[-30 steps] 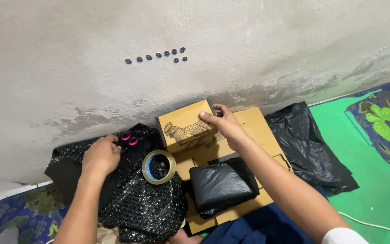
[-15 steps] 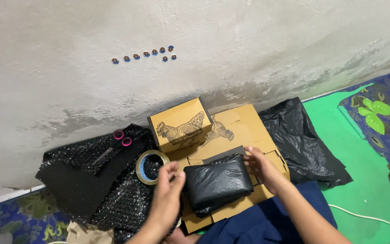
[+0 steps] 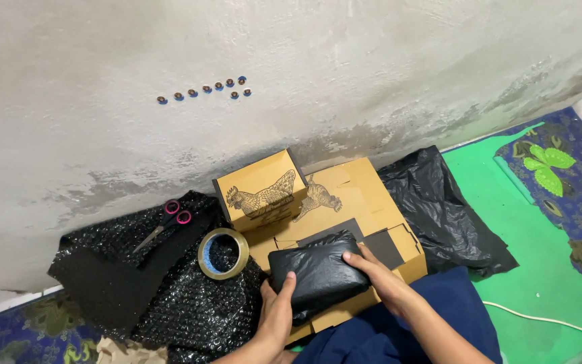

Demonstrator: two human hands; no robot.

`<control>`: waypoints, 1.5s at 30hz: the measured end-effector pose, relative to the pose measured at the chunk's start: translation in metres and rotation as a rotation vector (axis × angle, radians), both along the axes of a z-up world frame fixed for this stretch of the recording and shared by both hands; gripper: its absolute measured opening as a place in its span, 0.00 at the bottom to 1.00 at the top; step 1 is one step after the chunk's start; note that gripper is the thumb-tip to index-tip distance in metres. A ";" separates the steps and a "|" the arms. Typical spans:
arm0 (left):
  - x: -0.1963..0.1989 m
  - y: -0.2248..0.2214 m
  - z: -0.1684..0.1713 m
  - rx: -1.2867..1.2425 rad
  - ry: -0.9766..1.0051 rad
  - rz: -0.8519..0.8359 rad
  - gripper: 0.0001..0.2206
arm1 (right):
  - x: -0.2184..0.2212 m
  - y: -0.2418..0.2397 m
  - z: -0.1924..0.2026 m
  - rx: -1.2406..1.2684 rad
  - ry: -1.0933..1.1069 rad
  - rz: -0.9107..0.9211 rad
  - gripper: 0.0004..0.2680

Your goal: Wrapping small items in black plastic and bubble wrap for shipping

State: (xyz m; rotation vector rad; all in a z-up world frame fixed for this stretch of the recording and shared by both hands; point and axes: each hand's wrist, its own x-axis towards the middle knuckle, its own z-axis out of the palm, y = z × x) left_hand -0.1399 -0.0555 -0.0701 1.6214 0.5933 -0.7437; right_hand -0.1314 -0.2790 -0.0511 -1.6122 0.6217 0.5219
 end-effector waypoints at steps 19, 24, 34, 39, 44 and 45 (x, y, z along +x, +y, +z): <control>0.028 -0.052 0.065 -0.201 0.057 -0.153 0.27 | 0.026 -0.038 0.023 0.200 -0.075 -0.302 0.24; 0.067 -0.101 0.058 -0.147 -0.151 -0.139 0.31 | 0.066 -0.087 0.021 0.210 -0.164 -0.470 0.22; 0.139 -0.141 0.002 -0.110 -0.175 0.081 0.48 | 0.150 -0.107 -0.024 0.374 -0.291 -0.442 0.22; 0.142 -0.137 -0.008 -0.144 -0.100 0.149 0.49 | 0.165 -0.090 -0.006 0.311 -0.297 -0.378 0.27; 0.143 -0.131 0.022 -0.142 -0.128 0.212 0.46 | 0.177 -0.085 -0.010 0.347 -0.267 -0.423 0.26; 0.144 -0.131 0.031 -0.161 -0.151 0.220 0.45 | 0.176 -0.082 -0.007 0.349 -0.267 -0.429 0.27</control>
